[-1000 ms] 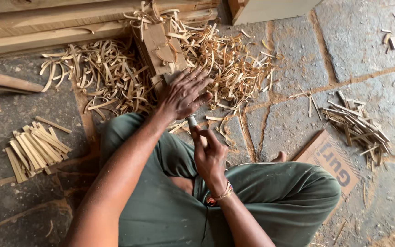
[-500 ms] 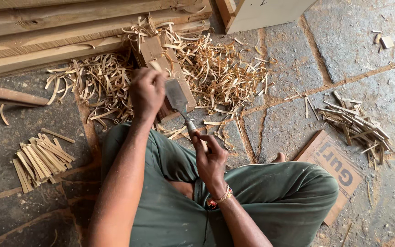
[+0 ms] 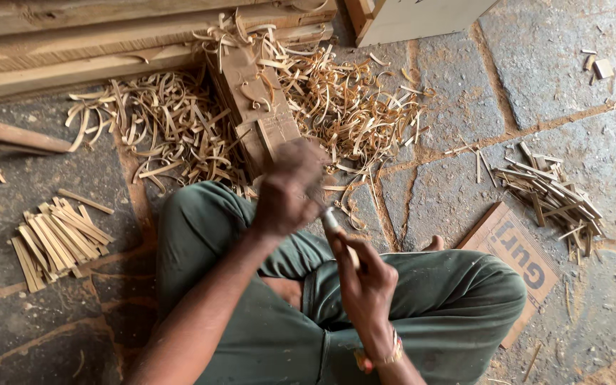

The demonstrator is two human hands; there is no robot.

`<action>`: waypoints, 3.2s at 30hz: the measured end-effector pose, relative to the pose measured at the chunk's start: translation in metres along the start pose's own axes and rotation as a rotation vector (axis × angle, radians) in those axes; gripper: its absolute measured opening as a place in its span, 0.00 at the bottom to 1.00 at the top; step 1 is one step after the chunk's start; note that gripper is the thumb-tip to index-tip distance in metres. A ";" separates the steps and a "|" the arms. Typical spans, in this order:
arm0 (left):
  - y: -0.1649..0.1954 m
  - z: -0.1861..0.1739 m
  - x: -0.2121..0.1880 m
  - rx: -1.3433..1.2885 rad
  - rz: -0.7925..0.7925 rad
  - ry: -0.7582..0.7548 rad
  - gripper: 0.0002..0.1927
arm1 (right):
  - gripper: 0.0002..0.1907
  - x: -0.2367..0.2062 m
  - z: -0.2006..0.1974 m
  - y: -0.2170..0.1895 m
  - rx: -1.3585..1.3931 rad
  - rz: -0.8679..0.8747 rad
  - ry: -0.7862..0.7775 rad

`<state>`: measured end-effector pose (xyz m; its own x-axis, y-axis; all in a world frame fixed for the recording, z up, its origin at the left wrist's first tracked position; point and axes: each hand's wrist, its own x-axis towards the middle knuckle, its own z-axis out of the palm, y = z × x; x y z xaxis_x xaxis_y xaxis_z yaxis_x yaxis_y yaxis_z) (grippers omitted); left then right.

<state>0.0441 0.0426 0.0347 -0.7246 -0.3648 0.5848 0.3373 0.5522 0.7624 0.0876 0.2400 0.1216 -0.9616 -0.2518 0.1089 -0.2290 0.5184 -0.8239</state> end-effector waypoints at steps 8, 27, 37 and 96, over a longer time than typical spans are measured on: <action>0.022 0.001 -0.003 0.054 0.149 -0.482 0.35 | 0.08 -0.022 -0.008 -0.016 0.120 0.064 -0.075; -0.060 0.022 0.007 0.326 0.063 -0.667 0.58 | 0.05 0.009 0.039 0.016 -0.044 -0.047 -0.129; -0.080 0.012 0.040 0.328 0.066 -0.476 0.57 | 0.05 0.033 0.064 0.026 0.122 0.027 -0.099; -0.044 -0.062 0.012 0.654 -0.467 0.135 0.08 | 0.06 0.029 0.074 0.050 0.173 0.009 0.092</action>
<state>0.0583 -0.0324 0.0253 -0.6108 -0.7298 0.3071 -0.4311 0.6318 0.6442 0.0598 0.1986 0.0423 -0.9750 -0.1677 0.1455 -0.1991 0.3700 -0.9075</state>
